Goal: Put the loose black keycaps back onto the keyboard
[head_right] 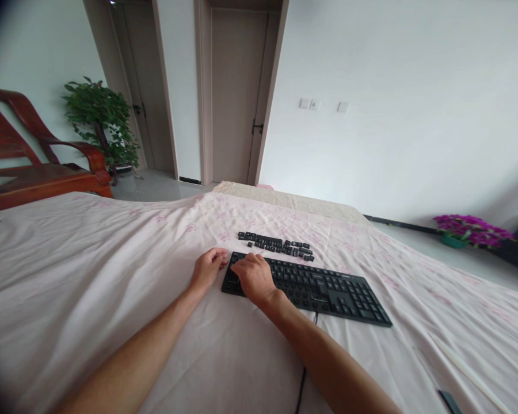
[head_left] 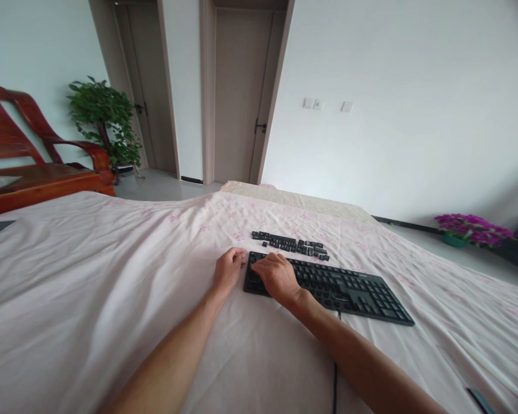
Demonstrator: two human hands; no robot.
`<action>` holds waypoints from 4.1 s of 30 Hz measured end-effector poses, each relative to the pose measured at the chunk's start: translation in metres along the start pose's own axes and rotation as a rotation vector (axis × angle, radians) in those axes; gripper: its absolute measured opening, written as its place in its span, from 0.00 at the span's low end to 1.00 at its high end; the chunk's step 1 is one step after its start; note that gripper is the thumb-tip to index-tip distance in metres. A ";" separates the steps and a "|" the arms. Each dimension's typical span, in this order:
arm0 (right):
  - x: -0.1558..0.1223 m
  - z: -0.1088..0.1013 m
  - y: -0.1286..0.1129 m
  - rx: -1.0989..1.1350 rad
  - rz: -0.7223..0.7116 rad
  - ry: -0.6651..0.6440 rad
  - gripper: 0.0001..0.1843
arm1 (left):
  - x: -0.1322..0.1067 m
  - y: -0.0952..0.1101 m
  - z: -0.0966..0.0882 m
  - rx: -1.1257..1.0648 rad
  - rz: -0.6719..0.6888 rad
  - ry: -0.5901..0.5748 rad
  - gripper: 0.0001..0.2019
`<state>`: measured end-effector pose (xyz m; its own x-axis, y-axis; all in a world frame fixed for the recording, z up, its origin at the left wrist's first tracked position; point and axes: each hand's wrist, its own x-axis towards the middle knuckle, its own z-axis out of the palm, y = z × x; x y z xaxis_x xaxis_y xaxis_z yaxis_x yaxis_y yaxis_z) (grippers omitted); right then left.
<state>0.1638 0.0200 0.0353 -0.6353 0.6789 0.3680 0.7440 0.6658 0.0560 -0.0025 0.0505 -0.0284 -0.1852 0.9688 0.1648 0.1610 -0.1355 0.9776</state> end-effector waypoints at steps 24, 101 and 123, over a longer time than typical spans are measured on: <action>-0.003 0.006 -0.007 -0.038 -0.063 -0.012 0.12 | -0.006 0.010 -0.002 0.067 0.055 -0.032 0.11; -0.007 0.012 0.008 0.162 0.098 0.059 0.08 | -0.010 0.013 -0.022 0.178 0.258 -0.281 0.08; -0.009 -0.001 -0.007 0.060 0.053 -0.077 0.14 | -0.002 0.003 -0.022 0.120 0.088 -0.160 0.11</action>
<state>0.1641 0.0086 0.0329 -0.6107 0.7342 0.2968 0.7651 0.6437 -0.0179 -0.0225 0.0433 -0.0229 -0.0108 0.9761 0.2171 0.2856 -0.2050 0.9362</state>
